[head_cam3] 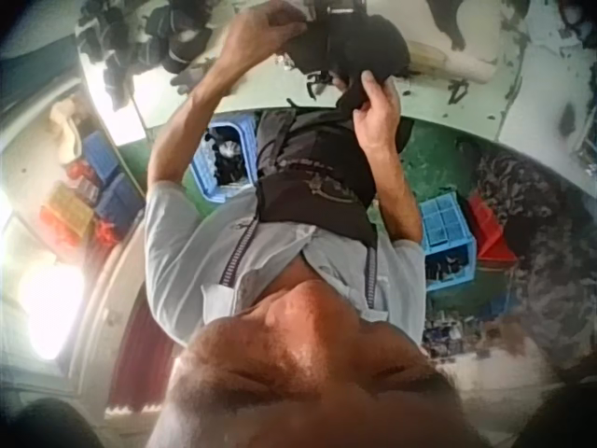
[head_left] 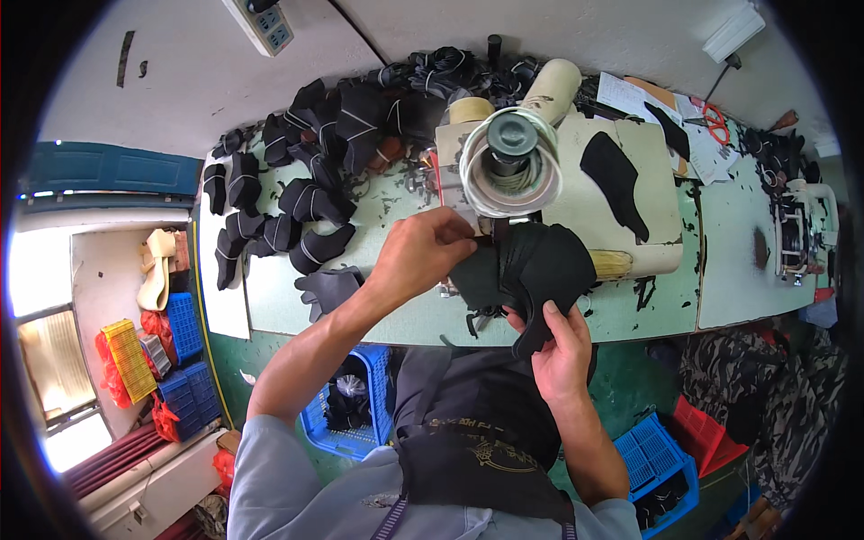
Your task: The person adjusts the mechanism of a sewing machine, then feeds fabric shoe pieces through the machine one by one to finish their edges.
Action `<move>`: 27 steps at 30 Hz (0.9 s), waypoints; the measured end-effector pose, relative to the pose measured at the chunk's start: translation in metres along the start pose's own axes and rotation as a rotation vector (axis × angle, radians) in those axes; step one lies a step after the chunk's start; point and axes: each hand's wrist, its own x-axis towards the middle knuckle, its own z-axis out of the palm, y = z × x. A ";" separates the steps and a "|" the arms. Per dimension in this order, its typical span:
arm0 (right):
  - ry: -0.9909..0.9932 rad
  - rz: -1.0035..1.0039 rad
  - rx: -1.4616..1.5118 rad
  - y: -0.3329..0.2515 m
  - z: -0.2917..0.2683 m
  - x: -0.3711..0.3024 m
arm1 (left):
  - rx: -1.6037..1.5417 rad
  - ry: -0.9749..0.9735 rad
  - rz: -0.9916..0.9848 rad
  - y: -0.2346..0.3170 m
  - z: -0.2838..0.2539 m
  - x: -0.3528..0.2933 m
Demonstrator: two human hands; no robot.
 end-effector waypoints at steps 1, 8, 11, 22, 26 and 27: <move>-0.008 0.018 -0.003 0.001 0.001 -0.001 | 0.012 0.036 0.048 -0.002 0.003 0.000; 0.028 -0.064 -0.213 -0.017 -0.002 -0.026 | -0.166 0.122 0.236 0.008 0.007 -0.049; -0.169 0.329 -0.832 -0.037 -0.010 -0.041 | 0.229 0.027 0.783 0.021 -0.010 -0.094; -0.698 0.393 -0.844 -0.023 -0.012 -0.096 | 0.257 -0.717 0.211 -0.004 0.016 -0.170; -0.627 0.186 -0.982 -0.013 -0.006 -0.092 | 0.376 -0.586 0.358 -0.019 0.024 -0.166; -0.575 0.260 -0.884 -0.013 -0.003 -0.089 | 0.354 -0.581 0.367 -0.019 0.026 -0.159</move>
